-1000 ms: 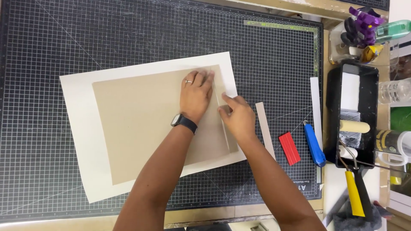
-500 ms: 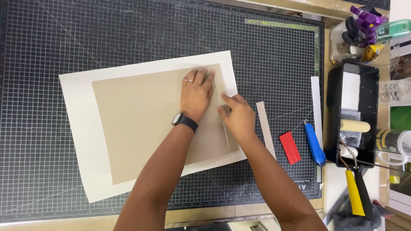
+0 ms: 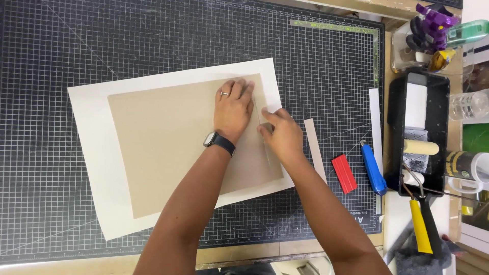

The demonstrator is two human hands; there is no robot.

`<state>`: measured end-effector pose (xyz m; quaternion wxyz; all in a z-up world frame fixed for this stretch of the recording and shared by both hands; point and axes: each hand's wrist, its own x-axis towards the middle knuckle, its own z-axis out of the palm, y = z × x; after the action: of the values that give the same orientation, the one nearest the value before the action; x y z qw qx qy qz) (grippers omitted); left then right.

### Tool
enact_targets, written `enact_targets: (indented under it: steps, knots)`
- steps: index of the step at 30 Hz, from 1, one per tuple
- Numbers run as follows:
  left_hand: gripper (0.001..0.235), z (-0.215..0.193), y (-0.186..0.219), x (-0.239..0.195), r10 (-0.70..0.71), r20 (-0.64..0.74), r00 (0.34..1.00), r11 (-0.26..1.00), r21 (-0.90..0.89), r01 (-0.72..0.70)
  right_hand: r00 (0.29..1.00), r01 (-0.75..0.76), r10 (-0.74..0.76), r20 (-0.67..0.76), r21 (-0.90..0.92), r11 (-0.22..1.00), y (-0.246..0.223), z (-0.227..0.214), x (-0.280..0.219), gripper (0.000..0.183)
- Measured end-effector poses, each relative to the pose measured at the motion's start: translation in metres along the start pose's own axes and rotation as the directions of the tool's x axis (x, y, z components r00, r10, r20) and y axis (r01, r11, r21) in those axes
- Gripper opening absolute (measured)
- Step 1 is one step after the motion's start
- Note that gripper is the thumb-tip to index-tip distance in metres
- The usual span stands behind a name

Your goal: The person aligns and adheres two narrow strips of mounting tape to the edges of a beige paper sheet on a white mat board. They then flip the assembly and use a red plastic squeegee to smooth the surface, pressing the paper firmly onto the board.

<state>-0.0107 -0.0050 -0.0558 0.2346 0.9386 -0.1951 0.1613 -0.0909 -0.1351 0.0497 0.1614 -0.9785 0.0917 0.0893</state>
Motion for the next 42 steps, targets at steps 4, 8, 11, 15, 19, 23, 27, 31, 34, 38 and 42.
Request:
enact_targets:
  steps: [4,8,11,15,19,23,27,31,34,38,42]
  knots:
    - [0.037,0.004,-0.002,0.000,0.001,0.018,1.000,1.000,0.009,-0.001,1.000,-0.014,0.014,0.020,-0.002,1.000,0.000,0.000,-0.001,0.045]
    - [0.038,0.003,-0.004,0.002,0.002,0.055,0.998,1.000,-0.001,-0.002,0.999,-0.013,0.013,0.039,-0.006,1.000,0.001,0.001,-0.001,0.046]
    - [0.043,-0.005,-0.005,0.002,0.000,0.127,0.992,1.000,-0.006,0.001,0.999,-0.010,0.009,0.052,0.011,1.000,0.002,0.001,0.000,0.048]
    - [0.066,-0.026,-0.002,0.005,0.000,0.328,0.945,1.000,-0.020,0.007,0.997,-0.030,0.025,0.078,0.064,0.998,0.004,0.000,-0.004,0.049]
    - [0.081,-0.046,0.000,0.011,0.003,0.428,0.904,1.000,-0.027,0.010,0.993,-0.080,0.065,0.099,0.162,0.984,0.008,0.002,-0.022,0.059]
    - [0.091,-0.052,0.003,0.016,-0.010,0.487,0.874,0.999,-0.033,0.029,0.993,-0.115,0.111,0.029,0.298,0.948,0.024,0.014,-0.048,0.064]
    - [0.090,-0.051,0.007,0.014,-0.028,0.485,0.874,0.997,-0.046,0.058,0.989,-0.137,0.146,-0.001,0.349,0.927,0.028,0.018,-0.073,0.062]
    - [0.097,-0.050,0.010,0.008,-0.013,0.462,0.887,0.995,-0.080,0.056,0.987,-0.143,0.158,-0.006,0.392,0.909,0.024,0.017,-0.077,0.063]
    - [0.080,-0.042,0.015,-0.010,0.059,0.378,0.924,0.995,-0.095,-0.025,0.985,-0.138,0.166,-0.037,0.394,0.909,0.028,0.024,-0.076,0.063]
    - [0.057,-0.058,0.039,-0.047,0.141,0.353,0.925,0.984,-0.155,-0.091,0.981,-0.082,0.148,-0.124,0.430,0.899,0.034,0.034,-0.076,0.063]
    - [0.086,-0.076,0.049,-0.083,0.203,0.436,0.877,0.973,-0.194,-0.128,0.980,-0.058,0.140,-0.142,0.470,0.881,0.035,0.032,-0.079,0.063]
